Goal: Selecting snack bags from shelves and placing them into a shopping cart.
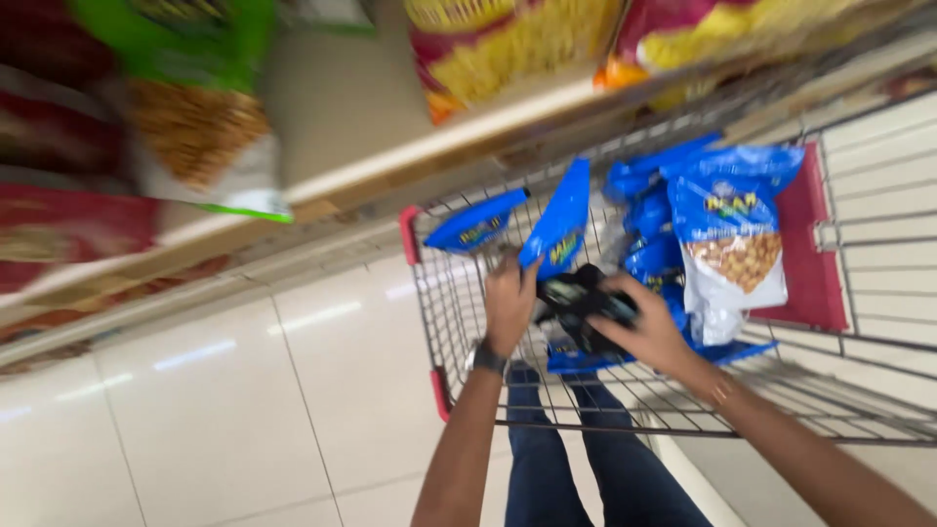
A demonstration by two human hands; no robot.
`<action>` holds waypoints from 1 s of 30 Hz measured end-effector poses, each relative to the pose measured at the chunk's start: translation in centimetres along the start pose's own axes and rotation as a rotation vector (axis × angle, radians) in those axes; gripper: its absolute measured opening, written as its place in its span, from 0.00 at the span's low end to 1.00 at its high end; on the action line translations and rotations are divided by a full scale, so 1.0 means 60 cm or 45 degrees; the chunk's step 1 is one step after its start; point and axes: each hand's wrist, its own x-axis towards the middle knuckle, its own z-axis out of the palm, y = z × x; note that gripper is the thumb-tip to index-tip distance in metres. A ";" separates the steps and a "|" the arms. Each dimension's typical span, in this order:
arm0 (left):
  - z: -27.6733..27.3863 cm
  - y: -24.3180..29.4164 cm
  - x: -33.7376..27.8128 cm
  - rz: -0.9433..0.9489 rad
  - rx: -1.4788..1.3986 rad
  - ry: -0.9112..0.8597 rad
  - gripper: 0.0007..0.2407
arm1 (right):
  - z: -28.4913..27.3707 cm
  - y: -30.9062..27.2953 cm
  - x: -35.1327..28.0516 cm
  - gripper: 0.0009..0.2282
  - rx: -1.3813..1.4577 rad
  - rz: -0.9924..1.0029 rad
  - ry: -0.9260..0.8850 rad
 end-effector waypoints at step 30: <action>-0.289 0.372 -0.045 0.749 -1.043 0.603 0.09 | -0.020 -0.225 0.080 0.22 0.711 -0.232 0.536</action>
